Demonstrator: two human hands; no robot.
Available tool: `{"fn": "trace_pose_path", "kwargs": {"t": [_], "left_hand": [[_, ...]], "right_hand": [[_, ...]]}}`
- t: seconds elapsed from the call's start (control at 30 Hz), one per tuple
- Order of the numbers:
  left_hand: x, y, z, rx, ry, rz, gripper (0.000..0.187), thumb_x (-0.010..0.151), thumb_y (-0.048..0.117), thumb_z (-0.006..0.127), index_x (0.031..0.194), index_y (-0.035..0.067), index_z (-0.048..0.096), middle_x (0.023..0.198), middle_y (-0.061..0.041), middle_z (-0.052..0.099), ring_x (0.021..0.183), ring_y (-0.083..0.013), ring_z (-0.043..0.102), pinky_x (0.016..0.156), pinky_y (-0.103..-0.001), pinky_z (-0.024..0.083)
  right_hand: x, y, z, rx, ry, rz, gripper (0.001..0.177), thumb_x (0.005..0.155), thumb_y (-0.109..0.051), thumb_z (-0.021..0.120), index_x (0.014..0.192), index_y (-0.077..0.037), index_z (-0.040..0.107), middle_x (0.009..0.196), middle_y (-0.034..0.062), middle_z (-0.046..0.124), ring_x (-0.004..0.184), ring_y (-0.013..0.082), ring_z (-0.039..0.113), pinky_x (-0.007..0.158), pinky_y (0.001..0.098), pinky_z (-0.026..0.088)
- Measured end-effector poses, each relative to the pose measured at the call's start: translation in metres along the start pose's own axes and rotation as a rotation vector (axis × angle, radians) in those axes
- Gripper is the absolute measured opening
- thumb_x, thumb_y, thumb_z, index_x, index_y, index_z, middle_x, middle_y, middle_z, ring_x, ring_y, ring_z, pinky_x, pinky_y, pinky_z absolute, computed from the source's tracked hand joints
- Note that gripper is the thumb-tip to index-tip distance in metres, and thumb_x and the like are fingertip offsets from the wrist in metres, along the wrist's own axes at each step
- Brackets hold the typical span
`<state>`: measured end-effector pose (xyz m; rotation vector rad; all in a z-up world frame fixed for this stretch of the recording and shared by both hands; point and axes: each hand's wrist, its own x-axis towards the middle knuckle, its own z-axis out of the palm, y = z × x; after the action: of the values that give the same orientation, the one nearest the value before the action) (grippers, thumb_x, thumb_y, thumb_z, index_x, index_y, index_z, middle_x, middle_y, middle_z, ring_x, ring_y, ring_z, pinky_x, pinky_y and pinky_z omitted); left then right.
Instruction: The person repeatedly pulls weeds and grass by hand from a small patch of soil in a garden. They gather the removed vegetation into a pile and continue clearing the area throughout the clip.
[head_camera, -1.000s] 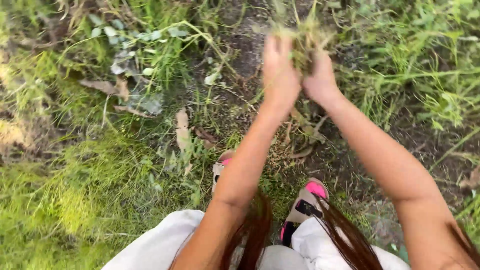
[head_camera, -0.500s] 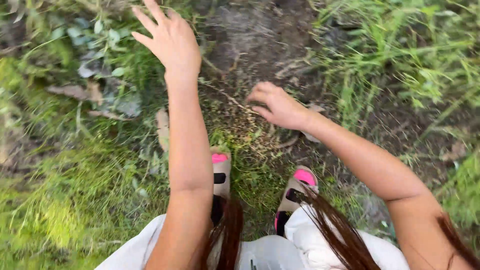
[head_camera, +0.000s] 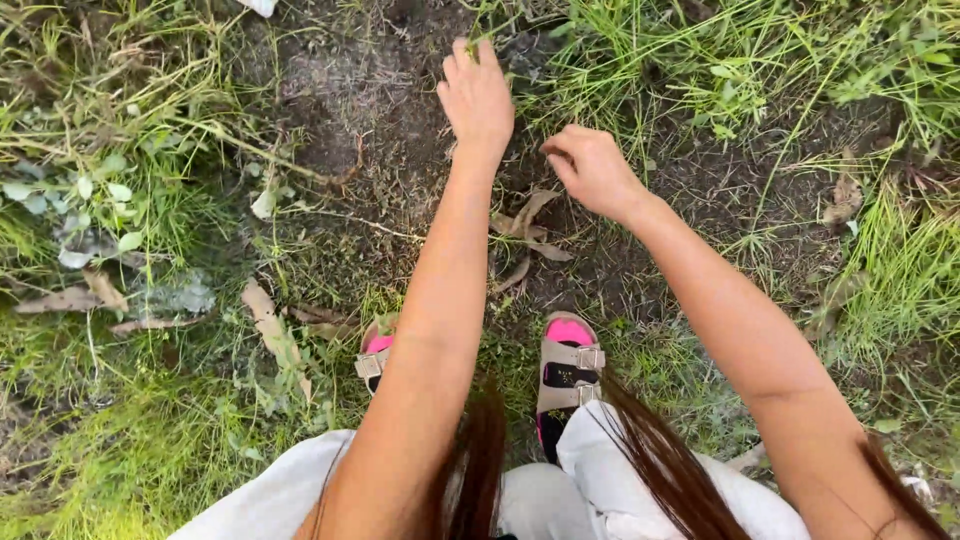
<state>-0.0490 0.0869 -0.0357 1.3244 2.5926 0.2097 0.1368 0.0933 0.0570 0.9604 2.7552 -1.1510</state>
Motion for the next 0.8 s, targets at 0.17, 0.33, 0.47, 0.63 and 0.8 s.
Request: {"fn": "trace_pose_path", "kwargs": {"t": [0.17, 0.33, 0.47, 0.63, 0.8], "left_hand": [[0.012, 0.007, 0.03, -0.074, 0.1, 0.092, 0.03, 0.082, 0.036, 0.079, 0.107, 0.021, 0.074, 0.111, -0.005, 0.073, 0.122, -0.0367, 0.054, 0.085, -0.048, 0.045], [-0.042, 0.006, -0.008, -0.157, 0.186, 0.07, 0.021, 0.081, 0.036, 0.081, 0.097, 0.022, 0.081, 0.092, 0.004, 0.076, 0.094, -0.023, 0.051, 0.075, -0.038, 0.037], [-0.071, 0.0, -0.015, -0.236, 0.178, 0.057, 0.016, 0.088, 0.035, 0.074, 0.095, 0.023, 0.081, 0.084, 0.007, 0.073, 0.09, -0.0245, 0.048, 0.072, -0.04, 0.035], [-0.03, 0.002, -0.021, -0.219, 0.115, -0.049, 0.019, 0.083, 0.039, 0.079, 0.101, 0.03, 0.079, 0.092, 0.008, 0.076, 0.089, -0.0192, 0.054, 0.078, -0.033, 0.038], [-0.003, -0.013, -0.029, -0.088, 0.041, -0.018, 0.083, 0.077, 0.053, 0.089, 0.143, 0.031, 0.043, 0.127, 0.0, 0.064, 0.115, -0.0192, 0.056, 0.095, -0.04, 0.045]], "right_hand": [[-0.005, 0.009, 0.002, 0.101, -0.065, 0.094, 0.022, 0.099, -0.005, 0.056, 0.115, 0.001, 0.071, 0.114, 0.0148, 0.072, 0.103, 0.0274, 0.067, 0.097, 0.0439, 0.052], [0.002, 0.006, 0.0, 0.102, -0.028, 0.126, 0.021, 0.099, -0.007, 0.059, 0.113, 0.0, 0.073, 0.112, 0.0144, 0.073, 0.096, 0.0262, 0.069, 0.099, 0.0466, 0.049], [0.004, 0.004, 0.002, 0.1, -0.025, 0.098, 0.017, 0.099, -0.006, 0.06, 0.108, 0.002, 0.073, 0.104, 0.0139, 0.073, 0.09, 0.0261, 0.067, 0.088, 0.0426, 0.052], [-0.002, 0.004, 0.01, 0.083, -0.142, 0.113, 0.021, 0.099, -0.007, 0.059, 0.115, 0.0, 0.072, 0.114, 0.0169, 0.073, 0.103, 0.0282, 0.07, 0.098, 0.0447, 0.053], [-0.009, 0.015, 0.007, -0.1, -0.177, 0.214, 0.022, 0.102, -0.006, 0.054, 0.113, -0.005, 0.073, 0.116, 0.0135, 0.073, 0.107, 0.0274, 0.07, 0.1, 0.0468, 0.056]]}}
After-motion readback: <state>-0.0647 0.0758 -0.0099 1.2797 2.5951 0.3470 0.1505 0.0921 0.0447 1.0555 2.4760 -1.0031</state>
